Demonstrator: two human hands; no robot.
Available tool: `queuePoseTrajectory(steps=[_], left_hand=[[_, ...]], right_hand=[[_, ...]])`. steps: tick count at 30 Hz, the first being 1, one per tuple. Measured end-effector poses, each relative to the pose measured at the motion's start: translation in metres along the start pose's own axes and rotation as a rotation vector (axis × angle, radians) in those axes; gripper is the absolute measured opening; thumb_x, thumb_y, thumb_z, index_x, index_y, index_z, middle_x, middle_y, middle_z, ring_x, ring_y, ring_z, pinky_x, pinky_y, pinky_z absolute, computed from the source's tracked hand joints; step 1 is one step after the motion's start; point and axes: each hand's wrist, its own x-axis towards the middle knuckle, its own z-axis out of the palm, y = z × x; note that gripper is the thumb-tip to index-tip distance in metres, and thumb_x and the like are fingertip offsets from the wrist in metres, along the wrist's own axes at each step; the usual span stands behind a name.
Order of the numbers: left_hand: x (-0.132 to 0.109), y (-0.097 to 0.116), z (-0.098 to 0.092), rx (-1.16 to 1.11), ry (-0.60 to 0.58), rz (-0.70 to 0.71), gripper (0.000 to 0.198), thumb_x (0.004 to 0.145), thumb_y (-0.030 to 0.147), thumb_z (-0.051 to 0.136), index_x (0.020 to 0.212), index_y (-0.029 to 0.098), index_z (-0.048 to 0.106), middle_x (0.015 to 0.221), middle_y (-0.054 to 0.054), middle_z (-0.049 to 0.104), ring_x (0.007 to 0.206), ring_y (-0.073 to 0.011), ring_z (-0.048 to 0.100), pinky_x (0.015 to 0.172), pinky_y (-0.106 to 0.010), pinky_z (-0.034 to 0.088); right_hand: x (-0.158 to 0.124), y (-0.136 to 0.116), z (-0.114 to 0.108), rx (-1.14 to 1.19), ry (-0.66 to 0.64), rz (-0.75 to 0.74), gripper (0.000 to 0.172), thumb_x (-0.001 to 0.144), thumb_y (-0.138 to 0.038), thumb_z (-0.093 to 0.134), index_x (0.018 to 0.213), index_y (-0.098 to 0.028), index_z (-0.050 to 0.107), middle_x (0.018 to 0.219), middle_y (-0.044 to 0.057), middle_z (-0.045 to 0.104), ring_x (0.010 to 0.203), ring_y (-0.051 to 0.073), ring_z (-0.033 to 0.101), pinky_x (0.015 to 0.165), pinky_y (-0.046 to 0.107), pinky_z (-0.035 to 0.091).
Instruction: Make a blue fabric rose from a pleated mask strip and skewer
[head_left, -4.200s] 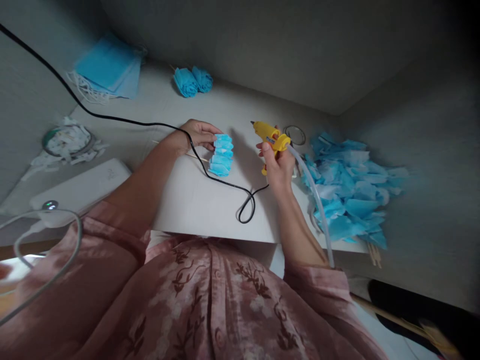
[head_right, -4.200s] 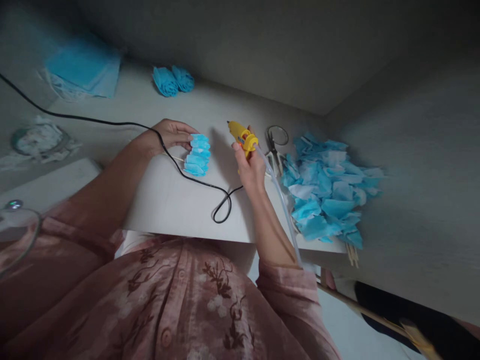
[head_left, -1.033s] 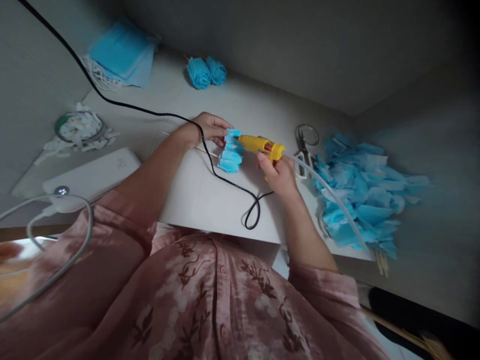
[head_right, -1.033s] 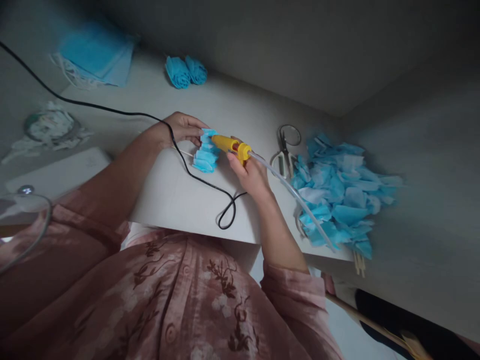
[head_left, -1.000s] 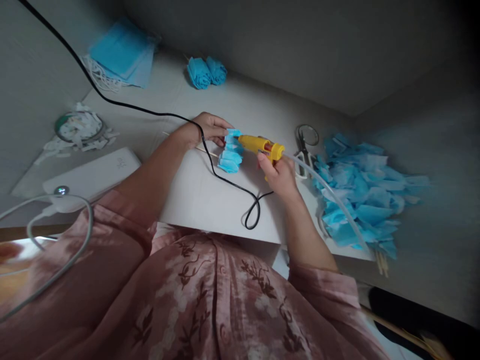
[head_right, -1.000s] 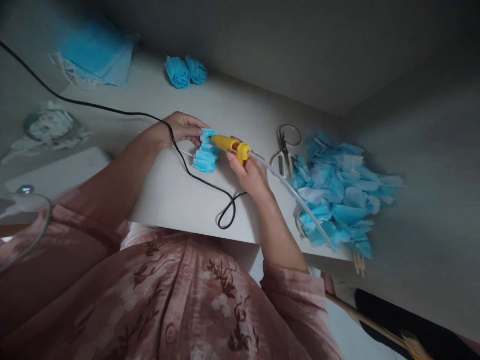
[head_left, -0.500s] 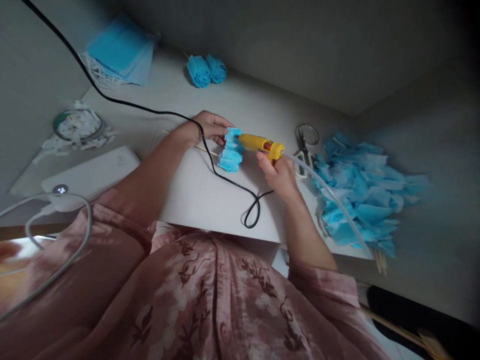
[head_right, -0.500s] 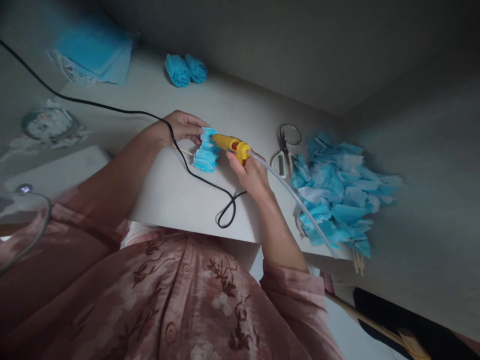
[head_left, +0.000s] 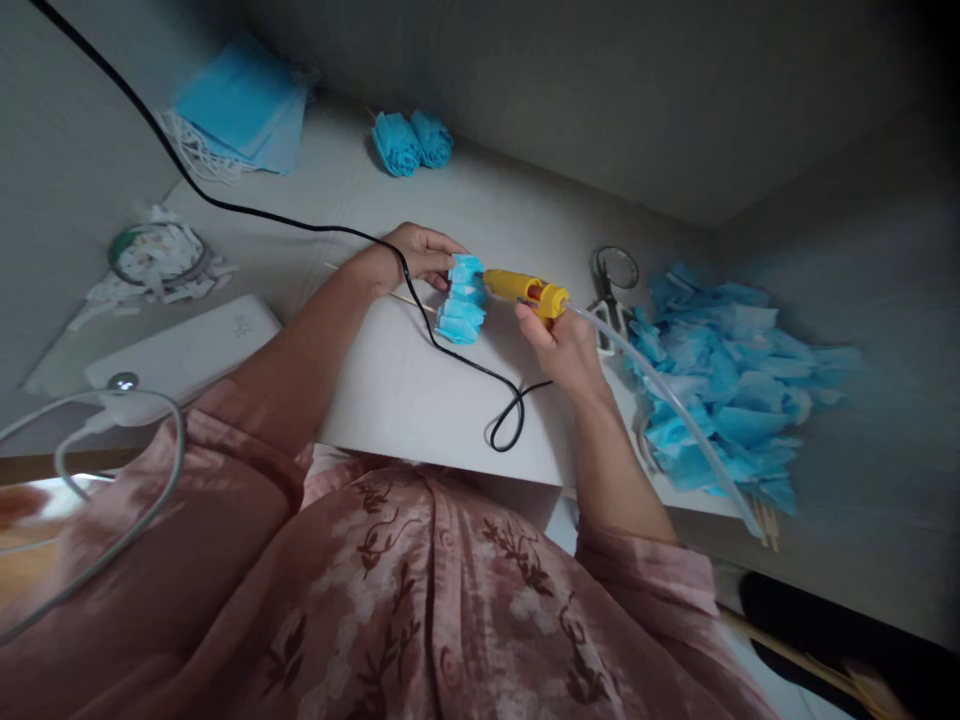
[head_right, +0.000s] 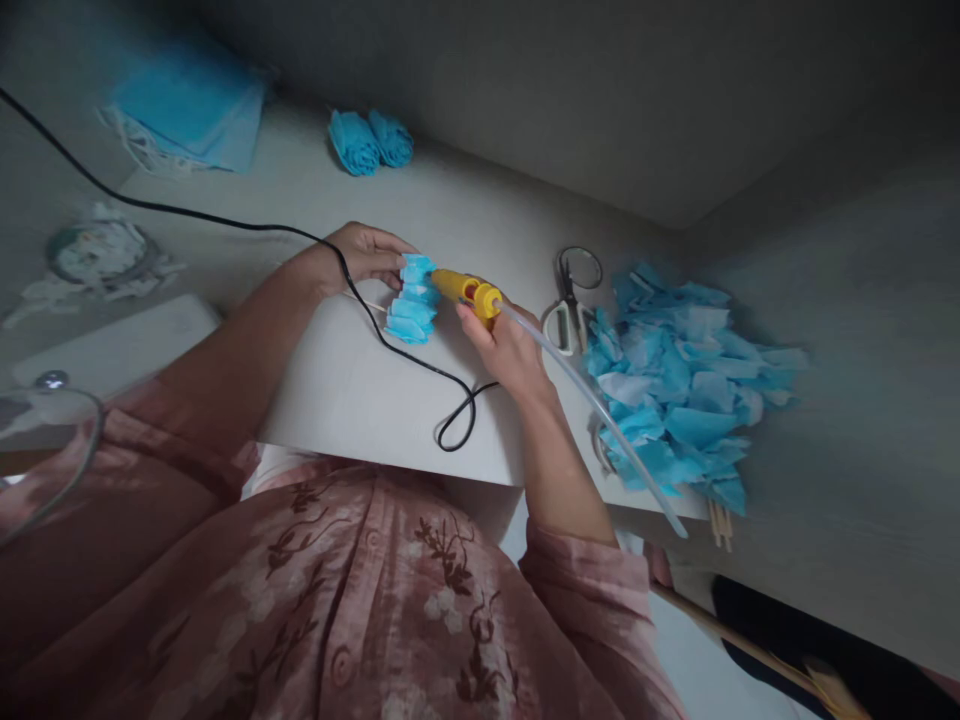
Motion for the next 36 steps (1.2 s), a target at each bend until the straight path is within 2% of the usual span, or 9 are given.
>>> queuePoseTrajectory(steps=[6, 11, 17, 25, 36], left_hand=[[0.000, 0.000, -0.001, 0.021, -0.008, 0.014, 0.027, 0.082, 0.015, 0.084, 0.107, 0.008, 0.079, 0.092, -0.009, 0.079, 0.088, -0.0190, 0.077, 0.087, -0.032, 0.062], [0.000, 0.000, -0.001, 0.021, -0.015, 0.004, 0.030, 0.082, 0.017, 0.085, 0.110, 0.007, 0.079, 0.095, -0.011, 0.079, 0.087, -0.0198, 0.077, 0.088, -0.034, 0.063], [-0.002, 0.002, -0.001, 0.032, 0.006, -0.022, 0.034, 0.082, 0.017, 0.085, 0.113, 0.007, 0.078, 0.095, -0.011, 0.079, 0.095, -0.0232, 0.078, 0.093, -0.036, 0.063], [0.000, 0.000, -0.002, 0.042, -0.023, -0.018, 0.032, 0.084, 0.016, 0.083, 0.115, 0.008, 0.078, 0.095, -0.009, 0.079, 0.095, -0.0217, 0.078, 0.094, -0.035, 0.062], [0.001, 0.000, -0.003, 0.042, -0.040, -0.001, 0.026, 0.085, 0.012, 0.080, 0.110, 0.008, 0.079, 0.090, -0.009, 0.078, 0.086, -0.0192, 0.077, 0.092, -0.036, 0.062]], right_hand=[[0.005, 0.012, -0.009, -0.017, -0.005, 0.046, 0.058, 0.093, -0.076, 0.050, 0.091, -0.023, 0.074, 0.076, 0.006, 0.073, 0.082, 0.027, 0.071, 0.081, 0.040, 0.058], [0.005, 0.006, -0.021, 0.016, 0.031, 0.115, 0.059, 0.096, -0.073, 0.049, 0.084, -0.022, 0.076, 0.070, 0.004, 0.072, 0.070, 0.024, 0.069, 0.072, 0.038, 0.057], [0.001, -0.002, -0.013, 0.063, 0.016, 0.104, 0.063, 0.094, -0.077, 0.048, 0.085, -0.023, 0.077, 0.071, 0.004, 0.072, 0.063, 0.021, 0.066, 0.062, 0.035, 0.053], [0.000, -0.007, -0.006, 0.066, -0.010, 0.077, 0.069, 0.093, -0.081, 0.044, 0.078, -0.021, 0.076, 0.071, 0.004, 0.071, 0.066, 0.020, 0.065, 0.067, 0.035, 0.053], [0.000, -0.010, -0.003, 0.058, -0.001, 0.070, 0.064, 0.094, -0.076, 0.046, 0.070, -0.022, 0.072, 0.076, 0.007, 0.073, 0.076, 0.024, 0.068, 0.076, 0.038, 0.055]])
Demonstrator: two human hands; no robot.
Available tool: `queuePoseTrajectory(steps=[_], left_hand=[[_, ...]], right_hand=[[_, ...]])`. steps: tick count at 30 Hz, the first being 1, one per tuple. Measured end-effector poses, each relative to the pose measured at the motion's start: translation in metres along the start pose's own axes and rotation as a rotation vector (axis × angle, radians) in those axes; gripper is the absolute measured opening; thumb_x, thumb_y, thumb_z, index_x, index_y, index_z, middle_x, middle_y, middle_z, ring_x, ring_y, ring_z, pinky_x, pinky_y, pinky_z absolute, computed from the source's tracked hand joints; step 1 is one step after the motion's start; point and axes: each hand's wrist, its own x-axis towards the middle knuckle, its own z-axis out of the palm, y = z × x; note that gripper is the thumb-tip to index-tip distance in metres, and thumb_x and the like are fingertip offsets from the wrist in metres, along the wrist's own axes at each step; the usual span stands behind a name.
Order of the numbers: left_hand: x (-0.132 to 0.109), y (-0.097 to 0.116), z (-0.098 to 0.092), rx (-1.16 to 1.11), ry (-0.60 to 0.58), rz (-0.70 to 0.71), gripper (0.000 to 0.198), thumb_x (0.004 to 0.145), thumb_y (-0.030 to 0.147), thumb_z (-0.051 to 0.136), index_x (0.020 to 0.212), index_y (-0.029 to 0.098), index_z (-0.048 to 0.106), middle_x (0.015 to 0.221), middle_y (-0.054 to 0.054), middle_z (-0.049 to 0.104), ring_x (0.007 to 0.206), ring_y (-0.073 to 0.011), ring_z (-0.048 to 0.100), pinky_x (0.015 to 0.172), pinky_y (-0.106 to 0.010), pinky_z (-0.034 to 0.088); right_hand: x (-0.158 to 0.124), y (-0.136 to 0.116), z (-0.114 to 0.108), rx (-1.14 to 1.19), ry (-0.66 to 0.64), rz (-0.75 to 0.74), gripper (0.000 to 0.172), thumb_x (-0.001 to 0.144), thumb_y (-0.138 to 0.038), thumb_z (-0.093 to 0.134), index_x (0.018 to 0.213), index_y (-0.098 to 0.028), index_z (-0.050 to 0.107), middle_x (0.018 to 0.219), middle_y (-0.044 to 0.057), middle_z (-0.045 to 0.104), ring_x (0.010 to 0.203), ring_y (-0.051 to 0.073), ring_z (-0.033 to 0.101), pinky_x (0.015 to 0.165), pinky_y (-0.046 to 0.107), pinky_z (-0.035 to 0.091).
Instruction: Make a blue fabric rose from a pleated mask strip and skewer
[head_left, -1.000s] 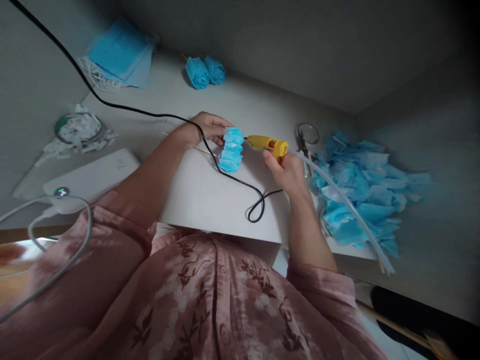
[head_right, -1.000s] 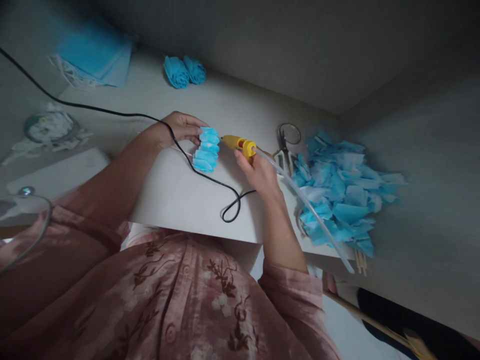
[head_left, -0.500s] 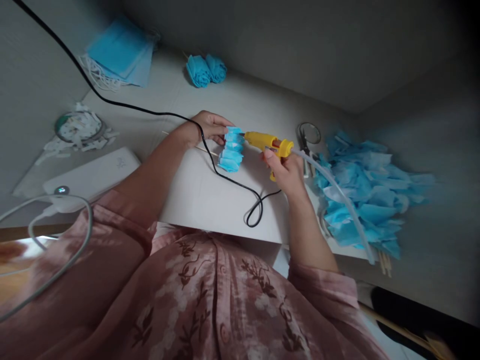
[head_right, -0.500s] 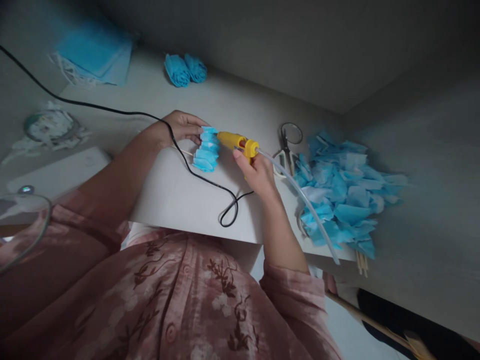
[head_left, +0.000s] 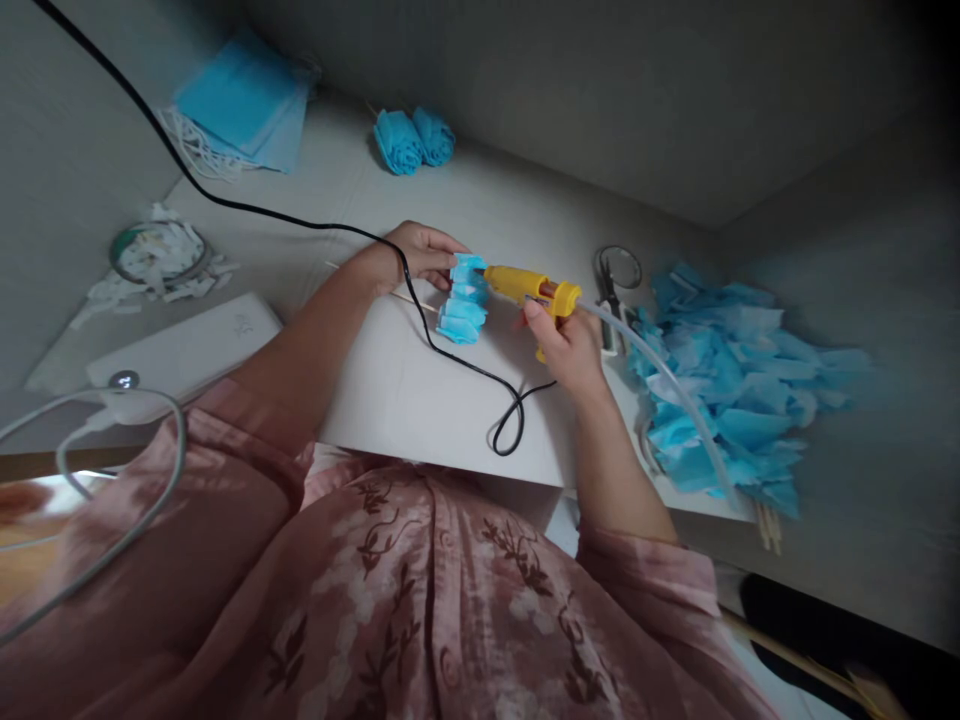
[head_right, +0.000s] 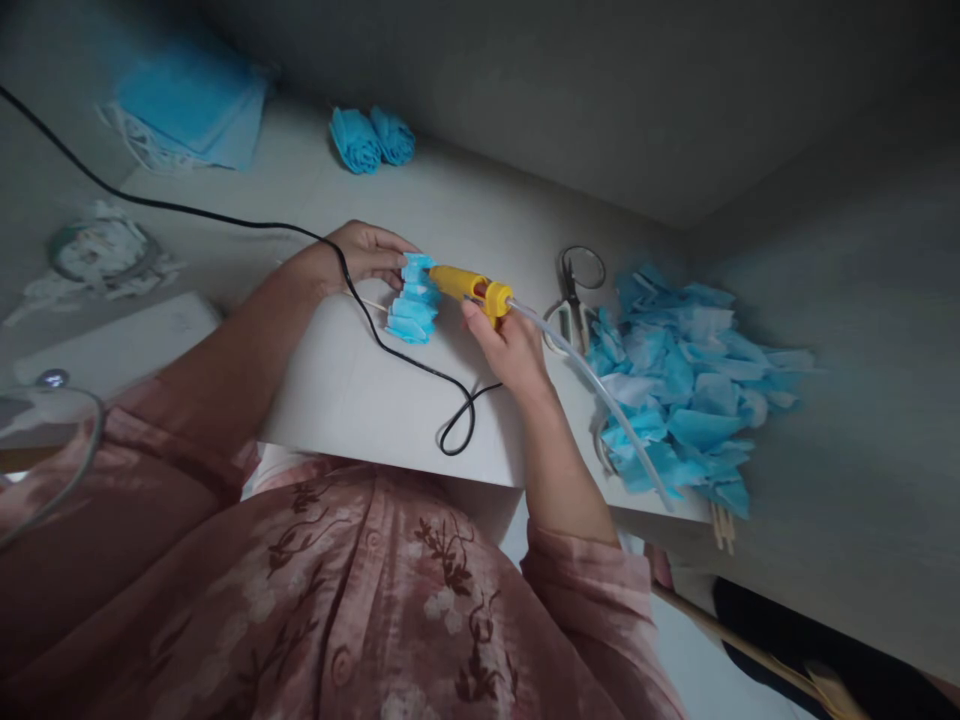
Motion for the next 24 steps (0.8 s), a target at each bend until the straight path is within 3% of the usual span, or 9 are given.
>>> queuePoseTrajectory(steps=[4, 10, 17, 21, 24], left_hand=[[0.000, 0.000, 0.000, -0.007, 0.005, 0.007, 0.027, 0.083, 0.013, 0.082, 0.110, 0.007, 0.079, 0.089, -0.009, 0.078, 0.091, -0.0214, 0.078, 0.092, -0.035, 0.062], [-0.001, 0.001, 0.001, 0.008, 0.010, -0.002, 0.028, 0.085, 0.016, 0.081, 0.112, 0.009, 0.079, 0.089, -0.007, 0.078, 0.094, -0.0217, 0.078, 0.090, -0.033, 0.062], [0.001, -0.001, 0.000, 0.014, -0.011, 0.013, 0.027, 0.085, 0.016, 0.081, 0.110, 0.009, 0.079, 0.087, -0.007, 0.077, 0.080, -0.0165, 0.075, 0.084, -0.031, 0.061], [0.000, 0.000, 0.002, -0.002, -0.015, 0.026, 0.021, 0.085, 0.012, 0.080, 0.106, 0.008, 0.079, 0.084, -0.005, 0.076, 0.067, -0.0113, 0.070, 0.078, -0.029, 0.060], [-0.001, 0.001, 0.002, -0.010, 0.005, 0.011, 0.023, 0.085, 0.010, 0.079, 0.108, 0.008, 0.078, 0.088, -0.006, 0.078, 0.068, -0.0117, 0.069, 0.079, -0.030, 0.059]], right_hand=[[0.000, -0.002, 0.000, -0.022, -0.020, -0.018, 0.063, 0.095, -0.074, 0.045, 0.071, -0.022, 0.071, 0.081, 0.008, 0.074, 0.080, 0.025, 0.070, 0.079, 0.040, 0.054], [0.000, -0.001, -0.001, -0.066, -0.051, 0.010, 0.059, 0.096, -0.072, 0.046, 0.076, -0.023, 0.071, 0.071, 0.006, 0.069, 0.073, 0.024, 0.067, 0.073, 0.038, 0.052], [0.000, -0.001, 0.001, -0.077, -0.047, -0.038, 0.056, 0.097, -0.070, 0.046, 0.100, -0.022, 0.074, 0.081, 0.008, 0.072, 0.083, 0.027, 0.069, 0.079, 0.039, 0.055], [0.002, 0.006, 0.000, -0.129, -0.043, -0.028, 0.060, 0.096, -0.074, 0.046, 0.101, -0.022, 0.074, 0.079, 0.008, 0.071, 0.083, 0.028, 0.069, 0.082, 0.041, 0.056], [0.005, 0.013, -0.007, -0.142, -0.020, -0.007, 0.063, 0.092, -0.078, 0.048, 0.096, -0.021, 0.075, 0.077, 0.008, 0.070, 0.078, 0.028, 0.068, 0.078, 0.041, 0.055]])
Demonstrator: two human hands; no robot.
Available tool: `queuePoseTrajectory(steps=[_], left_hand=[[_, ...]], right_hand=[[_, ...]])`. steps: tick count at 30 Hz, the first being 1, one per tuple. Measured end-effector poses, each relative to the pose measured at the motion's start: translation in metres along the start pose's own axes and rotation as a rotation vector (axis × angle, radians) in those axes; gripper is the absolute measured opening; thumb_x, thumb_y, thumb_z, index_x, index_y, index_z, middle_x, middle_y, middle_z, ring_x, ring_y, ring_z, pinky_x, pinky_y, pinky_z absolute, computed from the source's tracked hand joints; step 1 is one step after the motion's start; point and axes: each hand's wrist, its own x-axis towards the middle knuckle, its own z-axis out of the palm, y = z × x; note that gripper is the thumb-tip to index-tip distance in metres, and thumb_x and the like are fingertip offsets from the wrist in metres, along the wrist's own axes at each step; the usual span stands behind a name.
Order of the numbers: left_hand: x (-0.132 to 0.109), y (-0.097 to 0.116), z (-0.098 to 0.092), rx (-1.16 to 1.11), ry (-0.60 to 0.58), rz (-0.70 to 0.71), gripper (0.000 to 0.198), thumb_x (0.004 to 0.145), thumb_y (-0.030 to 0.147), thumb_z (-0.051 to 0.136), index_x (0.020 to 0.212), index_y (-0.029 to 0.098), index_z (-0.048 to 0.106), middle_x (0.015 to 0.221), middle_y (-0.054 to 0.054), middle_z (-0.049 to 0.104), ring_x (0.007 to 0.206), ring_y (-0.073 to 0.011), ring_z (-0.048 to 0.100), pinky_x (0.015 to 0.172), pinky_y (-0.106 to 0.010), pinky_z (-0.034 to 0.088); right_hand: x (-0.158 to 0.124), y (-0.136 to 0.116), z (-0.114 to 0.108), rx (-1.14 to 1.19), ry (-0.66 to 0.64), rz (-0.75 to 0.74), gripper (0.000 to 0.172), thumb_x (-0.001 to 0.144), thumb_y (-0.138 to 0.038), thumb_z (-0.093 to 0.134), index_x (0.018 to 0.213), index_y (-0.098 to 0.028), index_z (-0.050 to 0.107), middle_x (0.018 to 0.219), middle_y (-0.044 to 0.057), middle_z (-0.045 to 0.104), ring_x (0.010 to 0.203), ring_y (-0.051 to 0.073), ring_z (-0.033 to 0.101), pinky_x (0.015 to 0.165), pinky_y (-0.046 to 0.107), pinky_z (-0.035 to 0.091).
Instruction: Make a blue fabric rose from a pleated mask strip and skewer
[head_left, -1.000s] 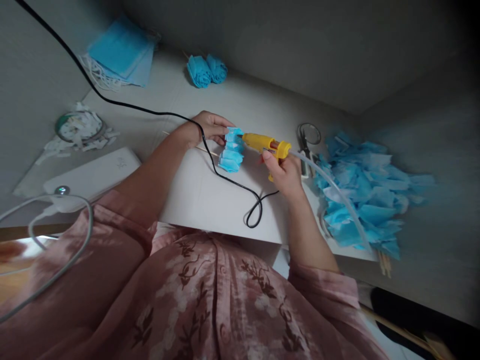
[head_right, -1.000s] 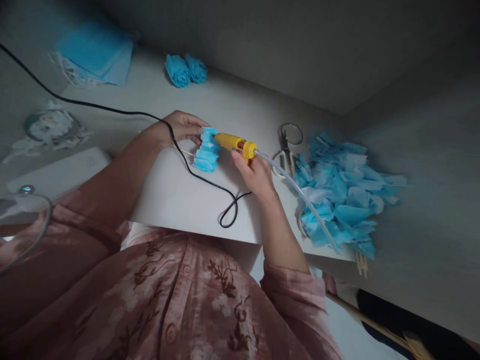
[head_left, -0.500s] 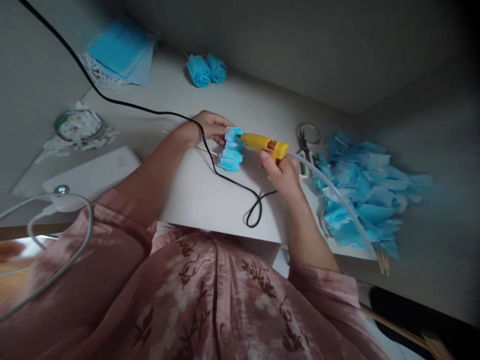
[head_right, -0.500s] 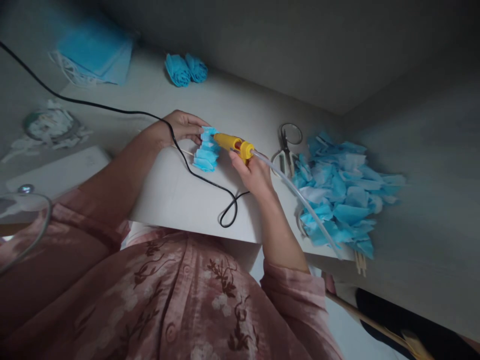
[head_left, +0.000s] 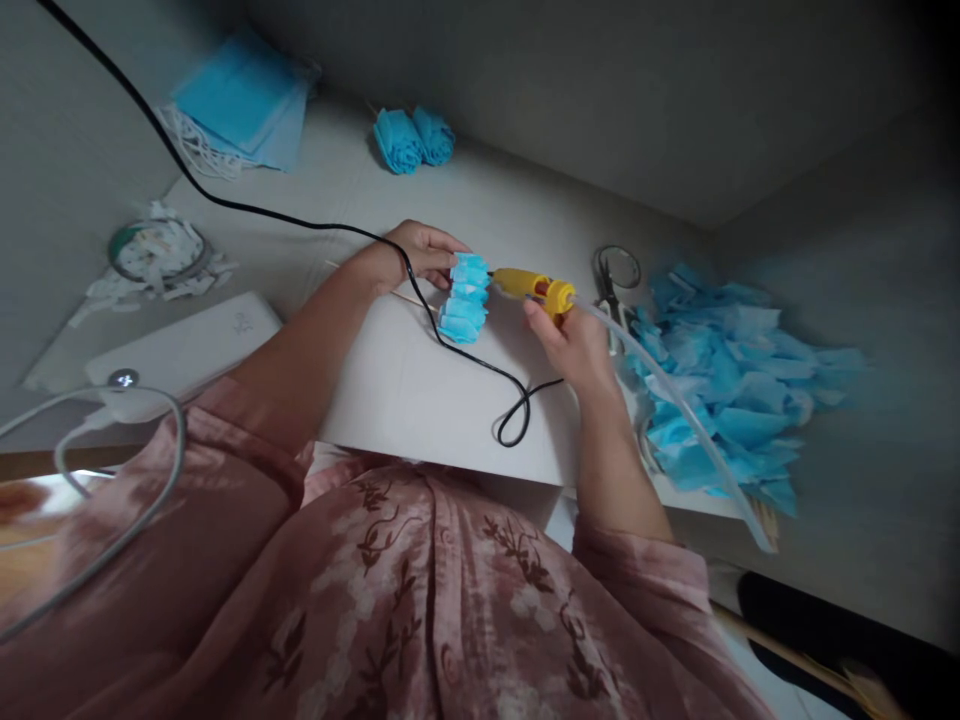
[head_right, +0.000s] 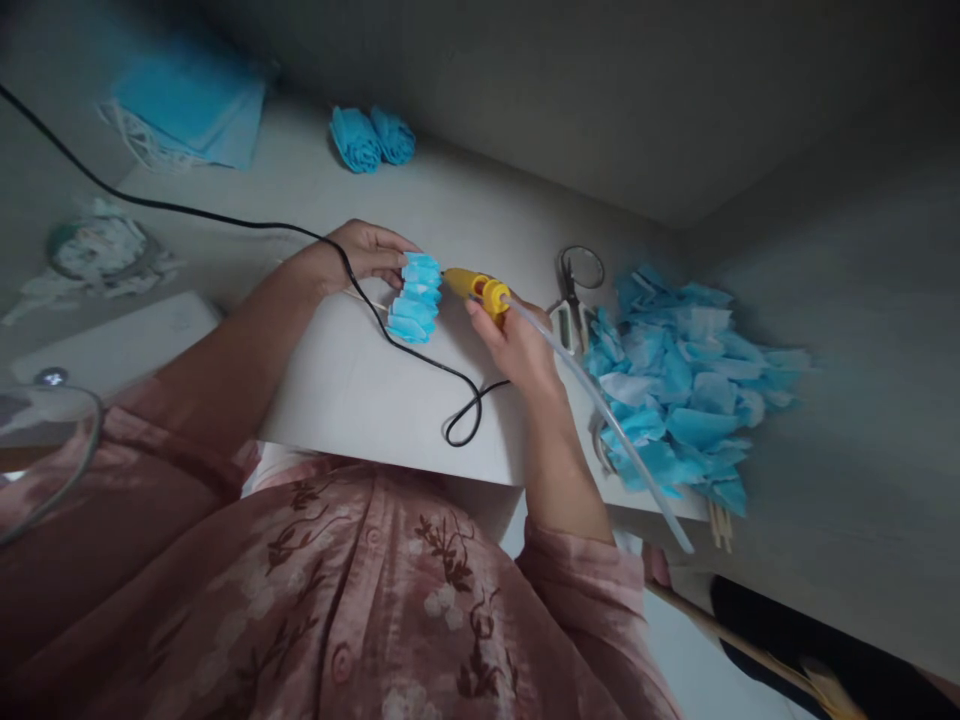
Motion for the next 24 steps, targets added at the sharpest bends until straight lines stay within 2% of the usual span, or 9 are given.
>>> queuePoseTrajectory(steps=[6, 9, 12, 16, 24], left_hand=[[0.000, -0.002, -0.002, 0.000, -0.029, -0.014, 0.027, 0.086, 0.015, 0.080, 0.113, 0.009, 0.077, 0.086, -0.007, 0.079, 0.074, -0.0142, 0.069, 0.084, -0.031, 0.058], [0.001, -0.003, -0.004, 0.023, -0.040, -0.012, 0.028, 0.088, 0.013, 0.074, 0.116, 0.010, 0.077, 0.083, -0.006, 0.078, 0.068, -0.0129, 0.069, 0.080, -0.032, 0.059], [0.002, -0.004, -0.005, 0.037, -0.039, -0.012, 0.031, 0.087, 0.015, 0.075, 0.118, 0.012, 0.077, 0.082, -0.005, 0.076, 0.078, -0.0163, 0.074, 0.082, -0.031, 0.060], [0.004, -0.006, -0.006, 0.018, -0.033, -0.013, 0.032, 0.084, 0.018, 0.079, 0.116, 0.011, 0.078, 0.082, -0.006, 0.075, 0.092, -0.0223, 0.077, 0.086, -0.033, 0.061], [0.001, -0.003, -0.004, -0.003, -0.024, -0.015, 0.030, 0.083, 0.015, 0.080, 0.112, 0.010, 0.079, 0.081, -0.007, 0.075, 0.095, -0.0234, 0.077, 0.090, -0.035, 0.062]], right_hand=[[-0.001, -0.004, -0.016, 0.132, -0.025, 0.026, 0.060, 0.095, -0.073, 0.047, 0.080, -0.022, 0.075, 0.074, 0.008, 0.070, 0.075, 0.024, 0.067, 0.068, 0.035, 0.052], [-0.004, -0.013, -0.015, 0.175, -0.106, 0.003, 0.060, 0.094, -0.071, 0.051, 0.073, -0.020, 0.074, 0.068, 0.006, 0.066, 0.065, 0.019, 0.062, 0.062, 0.032, 0.048], [-0.005, -0.016, -0.012, 0.181, -0.143, 0.002, 0.060, 0.093, -0.070, 0.051, 0.072, -0.019, 0.074, 0.064, 0.003, 0.062, 0.058, 0.016, 0.055, 0.058, 0.031, 0.044], [-0.004, -0.017, -0.010, 0.147, -0.161, 0.027, 0.061, 0.093, -0.071, 0.050, 0.073, -0.020, 0.075, 0.064, 0.003, 0.063, 0.060, 0.017, 0.057, 0.061, 0.031, 0.044], [-0.005, -0.013, -0.004, 0.127, -0.174, 0.042, 0.063, 0.093, -0.075, 0.050, 0.076, -0.020, 0.075, 0.075, 0.005, 0.071, 0.069, 0.020, 0.064, 0.068, 0.033, 0.047]])
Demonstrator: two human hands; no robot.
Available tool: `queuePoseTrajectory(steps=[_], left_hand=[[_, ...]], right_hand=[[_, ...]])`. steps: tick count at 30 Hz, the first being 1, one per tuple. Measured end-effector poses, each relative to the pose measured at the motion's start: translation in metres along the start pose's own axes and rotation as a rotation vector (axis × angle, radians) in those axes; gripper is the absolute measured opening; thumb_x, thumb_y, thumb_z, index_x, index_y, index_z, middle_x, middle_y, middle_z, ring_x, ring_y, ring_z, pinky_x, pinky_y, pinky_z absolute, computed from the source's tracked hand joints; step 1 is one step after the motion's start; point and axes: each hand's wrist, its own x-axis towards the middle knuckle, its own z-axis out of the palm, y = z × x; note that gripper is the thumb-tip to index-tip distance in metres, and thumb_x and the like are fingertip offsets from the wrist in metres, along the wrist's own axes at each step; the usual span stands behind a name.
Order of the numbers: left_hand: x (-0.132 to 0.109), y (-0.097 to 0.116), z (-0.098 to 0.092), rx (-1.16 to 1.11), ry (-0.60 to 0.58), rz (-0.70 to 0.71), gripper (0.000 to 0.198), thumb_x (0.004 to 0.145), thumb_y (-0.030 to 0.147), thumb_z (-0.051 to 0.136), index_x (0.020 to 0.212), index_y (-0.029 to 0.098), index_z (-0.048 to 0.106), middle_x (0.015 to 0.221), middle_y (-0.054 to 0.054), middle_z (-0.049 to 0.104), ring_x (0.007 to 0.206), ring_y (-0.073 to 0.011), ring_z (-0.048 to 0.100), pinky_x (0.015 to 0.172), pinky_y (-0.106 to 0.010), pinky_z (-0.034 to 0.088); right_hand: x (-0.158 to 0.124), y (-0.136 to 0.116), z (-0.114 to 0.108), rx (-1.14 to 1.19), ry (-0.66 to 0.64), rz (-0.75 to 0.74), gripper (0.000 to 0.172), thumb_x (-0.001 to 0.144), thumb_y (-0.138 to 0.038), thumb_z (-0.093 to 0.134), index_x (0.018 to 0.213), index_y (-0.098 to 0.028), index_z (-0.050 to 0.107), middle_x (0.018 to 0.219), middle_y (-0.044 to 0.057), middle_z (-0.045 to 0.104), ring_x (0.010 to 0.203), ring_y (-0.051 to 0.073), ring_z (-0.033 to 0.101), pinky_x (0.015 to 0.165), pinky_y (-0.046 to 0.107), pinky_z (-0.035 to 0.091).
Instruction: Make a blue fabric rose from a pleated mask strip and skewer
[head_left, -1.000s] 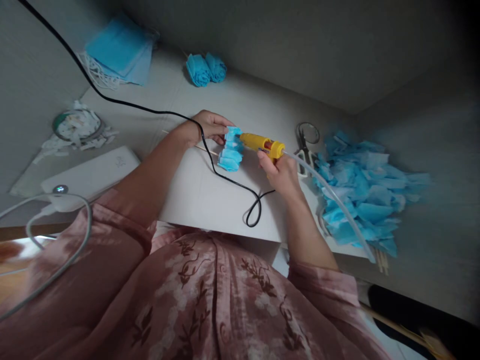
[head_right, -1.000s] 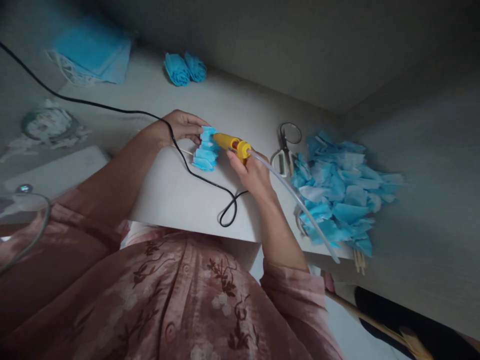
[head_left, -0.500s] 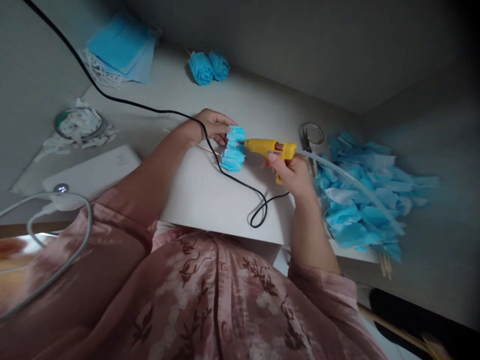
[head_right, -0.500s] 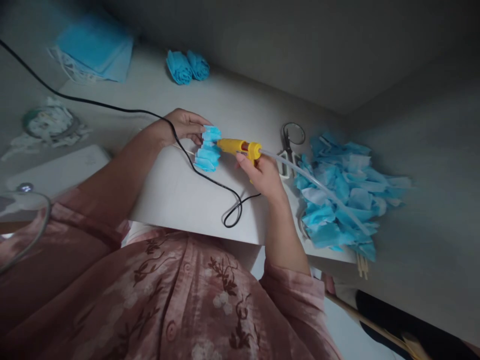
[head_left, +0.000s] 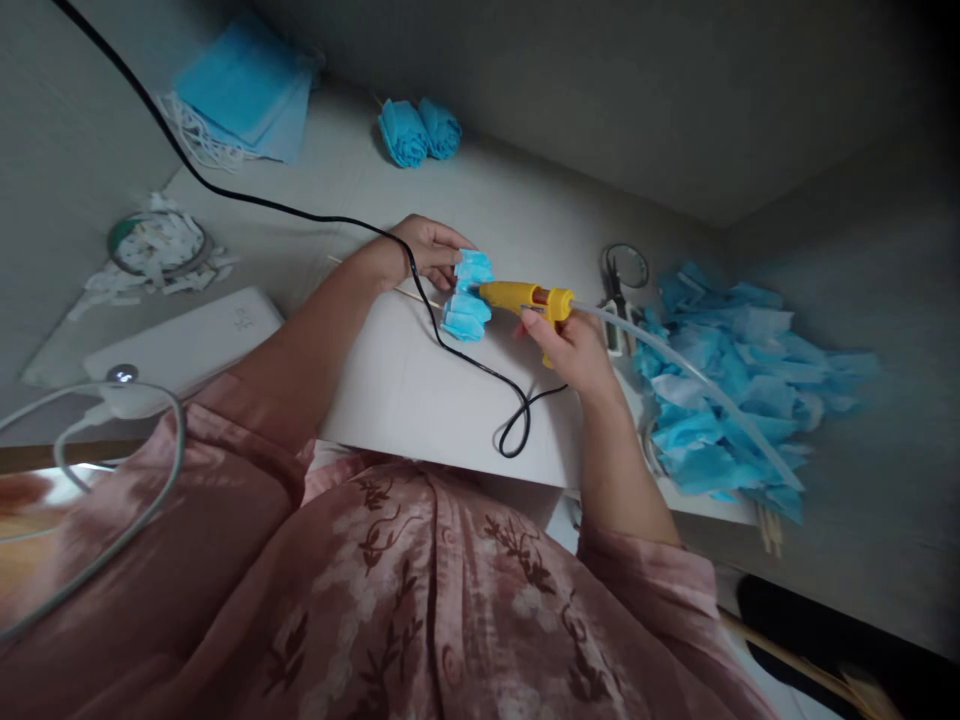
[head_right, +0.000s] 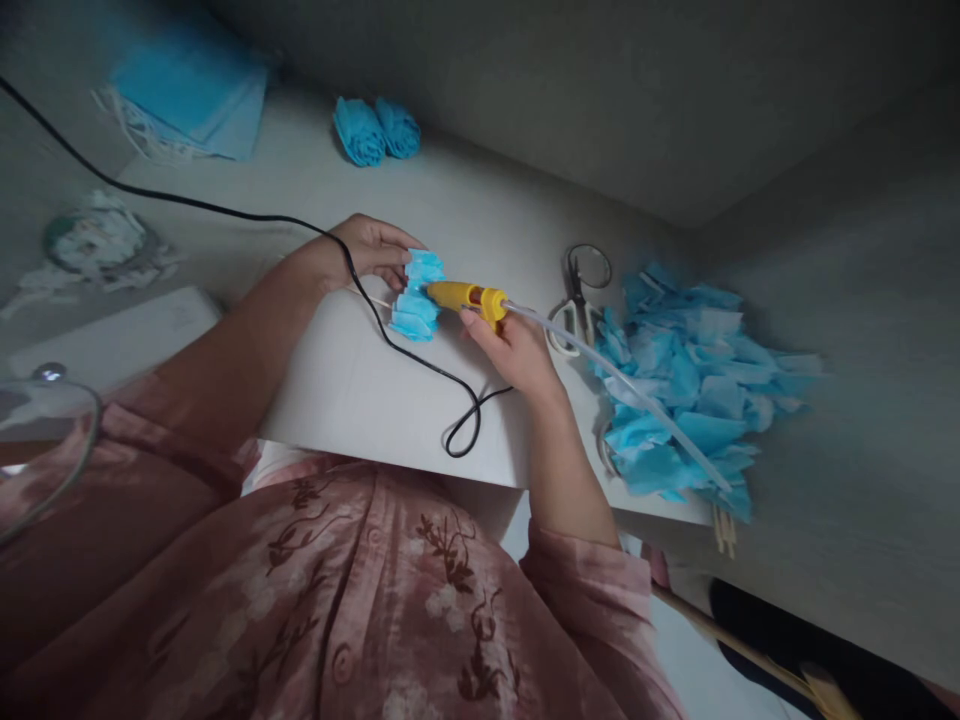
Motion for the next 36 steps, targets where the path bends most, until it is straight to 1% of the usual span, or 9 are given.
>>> queuePoseTrajectory(steps=[3, 11, 18, 22, 26, 29, 32, 34, 36], left_hand=[[-0.0018, 0.0023, 0.0016, 0.003, 0.005, 0.003, 0.029, 0.084, 0.014, 0.079, 0.112, 0.010, 0.079, 0.080, -0.006, 0.075, 0.093, -0.0229, 0.077, 0.088, -0.034, 0.062], [0.0006, 0.0009, -0.0001, 0.013, -0.010, 0.000, 0.026, 0.085, 0.017, 0.079, 0.111, 0.013, 0.079, 0.076, -0.004, 0.073, 0.087, -0.0202, 0.077, 0.085, -0.031, 0.061], [-0.0009, 0.0033, 0.0022, 0.021, -0.035, -0.022, 0.020, 0.091, 0.020, 0.072, 0.108, 0.010, 0.078, 0.071, -0.005, 0.073, 0.063, -0.0132, 0.070, 0.073, -0.027, 0.060], [-0.0037, 0.0058, 0.0017, -0.003, -0.075, -0.006, 0.024, 0.090, 0.027, 0.076, 0.106, 0.009, 0.079, 0.076, -0.007, 0.075, 0.065, -0.0139, 0.071, 0.077, -0.029, 0.060], [-0.0038, 0.0047, -0.0010, 0.024, -0.125, 0.014, 0.033, 0.081, 0.020, 0.084, 0.113, 0.012, 0.078, 0.083, -0.004, 0.077, 0.072, -0.0140, 0.073, 0.079, -0.027, 0.059], [-0.0031, 0.0043, -0.0013, 0.061, -0.142, -0.015, 0.039, 0.080, 0.012, 0.081, 0.119, 0.014, 0.077, 0.085, -0.002, 0.078, 0.075, -0.0143, 0.074, 0.080, -0.025, 0.058], [-0.0029, 0.0050, 0.0005, 0.071, -0.123, -0.040, 0.039, 0.082, 0.003, 0.075, 0.119, 0.012, 0.077, 0.083, -0.002, 0.078, 0.067, -0.0131, 0.071, 0.075, -0.027, 0.057], [-0.0032, 0.0057, 0.0022, 0.069, -0.113, -0.036, 0.035, 0.081, 0.003, 0.076, 0.115, 0.012, 0.077, 0.080, -0.002, 0.078, 0.065, -0.0134, 0.070, 0.073, -0.028, 0.057], [-0.0038, 0.0066, 0.0036, 0.080, -0.101, -0.034, 0.031, 0.081, 0.007, 0.080, 0.112, 0.013, 0.078, 0.079, -0.002, 0.078, 0.068, -0.0146, 0.070, 0.076, -0.030, 0.057]], right_hand=[[0.0003, 0.0002, 0.0016, -0.026, -0.001, -0.015, 0.060, 0.095, -0.072, 0.049, 0.079, -0.021, 0.075, 0.082, 0.006, 0.074, 0.074, 0.022, 0.066, 0.071, 0.035, 0.048], [0.0004, 0.0004, 0.0019, -0.027, 0.007, -0.031, 0.060, 0.095, -0.072, 0.049, 0.082, -0.021, 0.076, 0.084, 0.007, 0.076, 0.078, 0.023, 0.068, 0.074, 0.036, 0.051], [0.0005, 0.0029, 0.0020, -0.037, 0.019, -0.016, 0.063, 0.094, -0.075, 0.047, 0.081, -0.021, 0.078, 0.086, 0.006, 0.076, 0.074, 0.022, 0.068, 0.071, 0.036, 0.050], [0.0001, 0.0025, 0.0013, -0.044, 0.031, -0.005, 0.064, 0.093, -0.076, 0.047, 0.081, -0.022, 0.078, 0.088, 0.007, 0.077, 0.077, 0.023, 0.069, 0.074, 0.036, 0.051], [0.0004, 0.0013, 0.0010, -0.035, 0.028, -0.011, 0.064, 0.094, -0.076, 0.047, 0.083, -0.021, 0.078, 0.091, 0.009, 0.077, 0.083, 0.025, 0.070, 0.076, 0.037, 0.052], [0.0007, 0.0005, 0.0008, -0.027, 0.015, -0.012, 0.063, 0.094, -0.076, 0.047, 0.085, -0.021, 0.077, 0.092, 0.009, 0.078, 0.082, 0.025, 0.070, 0.076, 0.037, 0.053], [0.0005, 0.0000, 0.0008, -0.015, 0.003, -0.014, 0.060, 0.095, -0.073, 0.048, 0.087, -0.021, 0.077, 0.090, 0.008, 0.078, 0.082, 0.024, 0.071, 0.076, 0.036, 0.053], [0.0003, -0.0004, 0.0010, -0.006, 0.005, -0.014, 0.059, 0.095, -0.072, 0.049, 0.088, -0.021, 0.077, 0.089, 0.007, 0.078, 0.081, 0.024, 0.071, 0.074, 0.036, 0.053], [0.0002, -0.0008, 0.0010, -0.003, 0.009, -0.013, 0.057, 0.095, -0.071, 0.049, 0.088, -0.021, 0.077, 0.086, 0.007, 0.077, 0.080, 0.024, 0.071, 0.073, 0.035, 0.053]])
